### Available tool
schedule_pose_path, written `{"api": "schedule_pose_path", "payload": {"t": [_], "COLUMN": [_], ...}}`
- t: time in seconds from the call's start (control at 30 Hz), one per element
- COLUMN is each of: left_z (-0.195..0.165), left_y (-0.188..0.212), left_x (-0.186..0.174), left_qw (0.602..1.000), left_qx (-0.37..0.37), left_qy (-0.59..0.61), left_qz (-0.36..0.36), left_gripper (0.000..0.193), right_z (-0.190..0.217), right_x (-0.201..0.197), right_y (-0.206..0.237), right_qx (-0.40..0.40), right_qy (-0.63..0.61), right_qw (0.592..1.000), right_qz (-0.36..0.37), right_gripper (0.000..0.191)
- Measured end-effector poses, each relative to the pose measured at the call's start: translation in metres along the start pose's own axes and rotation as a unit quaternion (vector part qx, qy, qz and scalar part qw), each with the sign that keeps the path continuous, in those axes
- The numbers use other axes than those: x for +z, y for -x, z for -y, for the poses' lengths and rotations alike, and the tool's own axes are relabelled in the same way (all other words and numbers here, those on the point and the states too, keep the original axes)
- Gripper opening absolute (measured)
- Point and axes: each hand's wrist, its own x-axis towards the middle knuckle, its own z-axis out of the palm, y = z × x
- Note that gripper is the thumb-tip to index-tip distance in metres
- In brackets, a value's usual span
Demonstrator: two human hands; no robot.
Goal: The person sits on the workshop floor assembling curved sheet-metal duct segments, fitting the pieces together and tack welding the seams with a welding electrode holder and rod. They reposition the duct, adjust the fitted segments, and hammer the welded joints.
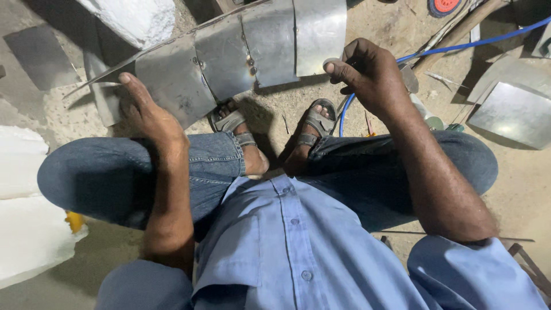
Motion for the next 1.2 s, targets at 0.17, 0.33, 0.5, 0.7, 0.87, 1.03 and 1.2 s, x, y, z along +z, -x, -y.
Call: {"api": "schedule_pose_path", "payload": {"t": [0.17,0.33,0.5,0.7,0.87,1.03,1.2], "left_z": [0.022,0.034,0.026,0.019,0.025,0.026,0.016], "left_y": [-0.006,-0.009,-0.004,-0.006,-0.008,-0.01,-0.011], "left_x": [0.0,-0.002,-0.001,0.005,0.008,0.007,0.009], "left_qw": [1.0,0.993,0.988,0.989,0.99,0.997,0.995], "left_qx": [-0.028,-0.085,-0.121,-0.128,-0.124,-0.019,-0.081], "left_qy": [0.007,0.072,0.088,0.064,0.029,0.079,0.054], "left_qz": [-0.001,0.032,0.024,-0.032,-0.062,0.013,0.014], "left_gripper": [0.089,0.109,0.11,0.104,0.087,0.073,0.063], "right_z": [0.004,0.011,0.013,0.011,0.013,0.014,0.013], "right_x": [-0.001,-0.001,-0.004,-0.007,-0.004,-0.003,-0.003], "right_y": [0.003,0.004,0.005,0.004,0.001,-0.003,-0.003], "right_qx": [-0.002,0.014,0.004,-0.009,0.025,0.038,0.057], "right_qy": [0.046,0.038,0.014,-0.014,-0.035,-0.005,-0.019], "right_qw": [0.999,0.999,1.0,0.999,0.999,0.999,0.998], "right_qz": [0.001,-0.005,0.013,0.033,0.03,0.038,0.033], "right_gripper": [0.029,0.026,0.022,0.024,0.024,0.024,0.023]}}
